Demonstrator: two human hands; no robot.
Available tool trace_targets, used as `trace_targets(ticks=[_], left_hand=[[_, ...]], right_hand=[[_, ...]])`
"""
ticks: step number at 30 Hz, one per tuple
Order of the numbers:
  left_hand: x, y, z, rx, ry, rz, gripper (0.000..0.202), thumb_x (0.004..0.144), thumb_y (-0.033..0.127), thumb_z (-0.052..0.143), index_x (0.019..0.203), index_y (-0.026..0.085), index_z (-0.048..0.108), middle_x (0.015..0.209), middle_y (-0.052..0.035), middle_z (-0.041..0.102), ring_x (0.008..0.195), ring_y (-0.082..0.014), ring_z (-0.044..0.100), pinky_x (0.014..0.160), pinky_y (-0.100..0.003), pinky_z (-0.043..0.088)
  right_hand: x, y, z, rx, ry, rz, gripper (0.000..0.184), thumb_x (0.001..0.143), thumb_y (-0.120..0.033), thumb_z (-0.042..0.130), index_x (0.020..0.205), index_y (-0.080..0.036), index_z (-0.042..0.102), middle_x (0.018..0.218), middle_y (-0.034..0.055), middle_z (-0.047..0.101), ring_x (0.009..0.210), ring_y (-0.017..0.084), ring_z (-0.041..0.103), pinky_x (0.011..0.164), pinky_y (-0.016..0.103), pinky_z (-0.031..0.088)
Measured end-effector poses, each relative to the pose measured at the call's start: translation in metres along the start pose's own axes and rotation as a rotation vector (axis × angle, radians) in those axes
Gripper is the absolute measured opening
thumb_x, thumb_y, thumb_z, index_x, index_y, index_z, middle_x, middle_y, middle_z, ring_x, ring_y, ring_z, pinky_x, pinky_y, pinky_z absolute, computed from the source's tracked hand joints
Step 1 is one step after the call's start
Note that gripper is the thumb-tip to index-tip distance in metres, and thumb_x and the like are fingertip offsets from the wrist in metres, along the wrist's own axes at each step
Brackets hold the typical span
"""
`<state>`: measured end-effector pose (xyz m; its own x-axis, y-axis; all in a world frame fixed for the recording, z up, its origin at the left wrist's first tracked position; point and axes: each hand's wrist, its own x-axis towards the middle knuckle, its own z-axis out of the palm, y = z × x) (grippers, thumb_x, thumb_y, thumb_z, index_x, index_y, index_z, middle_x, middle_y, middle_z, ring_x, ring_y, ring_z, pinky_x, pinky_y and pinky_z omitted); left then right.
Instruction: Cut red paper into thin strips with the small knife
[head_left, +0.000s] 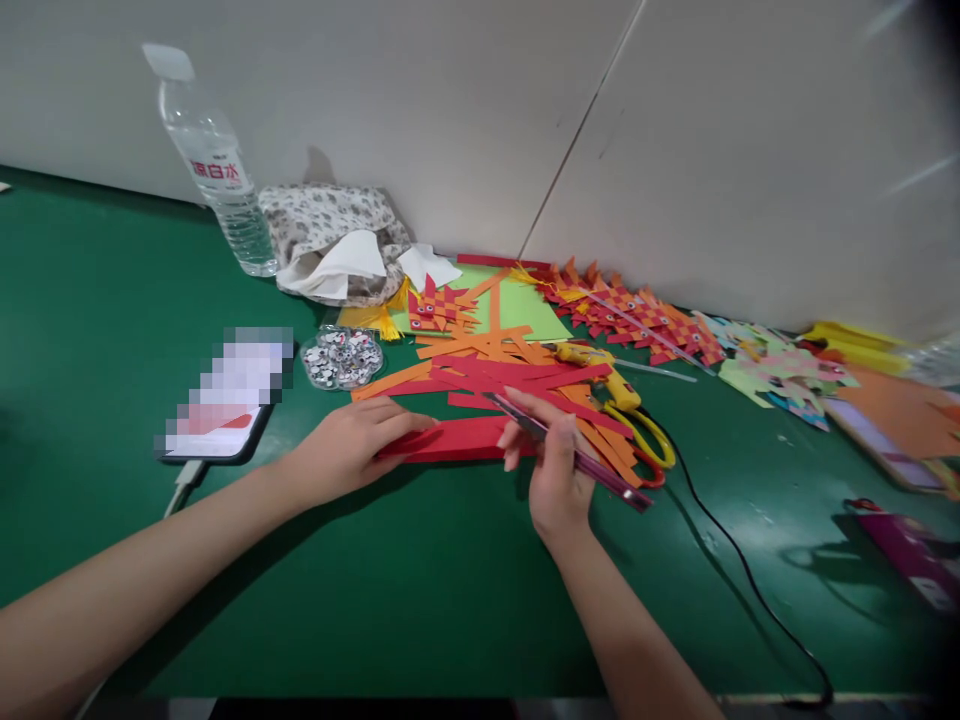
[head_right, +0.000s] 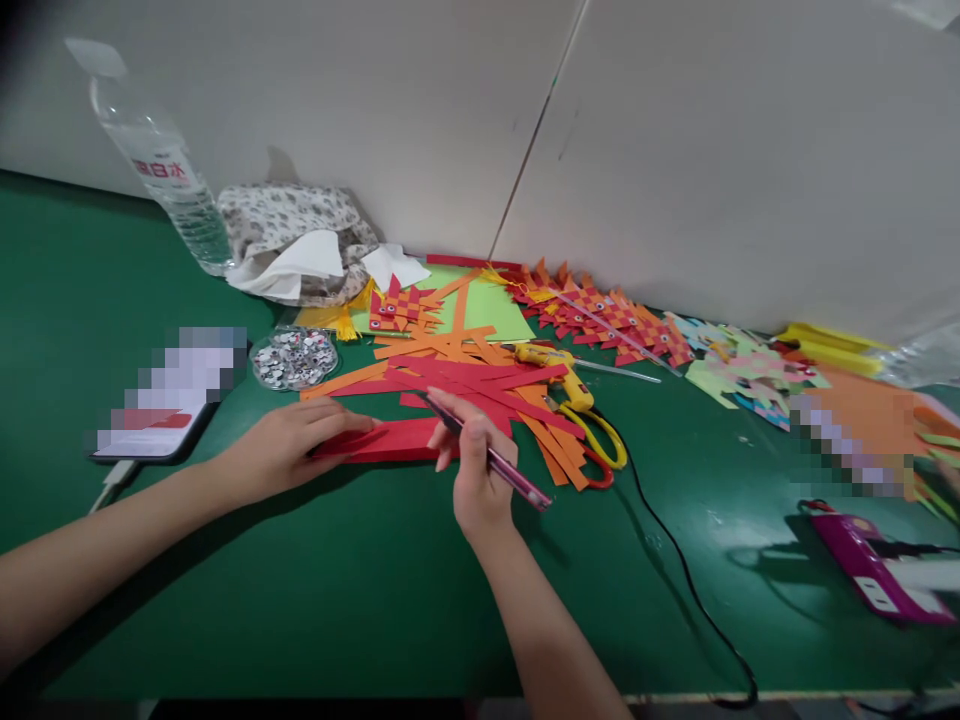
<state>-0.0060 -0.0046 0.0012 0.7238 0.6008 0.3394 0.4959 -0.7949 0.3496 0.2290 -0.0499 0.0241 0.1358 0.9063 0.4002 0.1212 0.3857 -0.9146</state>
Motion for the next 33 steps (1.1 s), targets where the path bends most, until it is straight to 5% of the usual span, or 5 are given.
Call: trace_targets(ticks=[5,11,21,28,33], left_hand=[[0.002,-0.002,0.0,0.012,-0.037,0.005,0.035,0.098,0.025,0.043,0.132,0.024,0.051,0.122,-0.0062,0.065,0.11,-0.0201,0.061,0.092,-0.034,0.049],[0.002,-0.005,0.001,0.101,-0.082,-0.075,0.047,0.096,0.044,0.046,0.14,0.026,0.044,0.139,-0.0065,0.056,0.13,-0.0263,0.049,0.106,-0.047,0.038],[0.001,0.0,-0.005,0.076,-0.175,-0.125,0.07,0.089,0.062,0.048,0.145,0.023,0.036,0.148,-0.0083,0.045,0.138,-0.0284,0.038,0.115,-0.052,0.026],[0.001,0.0,-0.004,0.032,-0.079,0.072,0.047,0.095,0.039,0.049,0.139,0.023,0.046,0.138,-0.0054,0.056,0.13,-0.0223,0.049,0.111,-0.041,0.036],[0.001,0.0,0.0,0.036,-0.061,0.073,0.043,0.098,0.027,0.043,0.141,0.029,0.043,0.139,-0.0035,0.055,0.126,-0.0203,0.053,0.107,-0.04,0.042]], right_hand=[[-0.005,-0.01,0.006,-0.009,-0.23,0.026,0.026,0.093,-0.036,0.055,0.086,-0.022,0.075,0.063,0.0,0.066,0.052,0.012,0.06,0.051,0.025,0.049],[0.002,-0.015,0.007,-0.123,-0.376,0.098,0.032,0.084,-0.038,0.065,0.059,-0.02,0.072,0.044,-0.0028,0.055,0.04,0.009,0.047,0.043,0.022,0.039],[0.006,0.006,0.001,-0.002,-0.28,0.5,0.033,0.073,-0.044,0.075,0.065,-0.02,0.055,0.045,-0.0051,0.057,0.038,0.007,0.05,0.04,0.017,0.042],[0.001,0.007,0.0,-0.072,-0.188,0.51,0.035,0.069,-0.044,0.078,0.061,-0.019,0.056,0.044,-0.0042,0.057,0.036,0.007,0.049,0.037,0.017,0.041],[-0.002,0.008,0.003,-0.097,-0.16,0.477,0.035,0.07,-0.042,0.079,0.062,-0.019,0.053,0.043,-0.0053,0.056,0.035,0.007,0.049,0.036,0.016,0.039]])
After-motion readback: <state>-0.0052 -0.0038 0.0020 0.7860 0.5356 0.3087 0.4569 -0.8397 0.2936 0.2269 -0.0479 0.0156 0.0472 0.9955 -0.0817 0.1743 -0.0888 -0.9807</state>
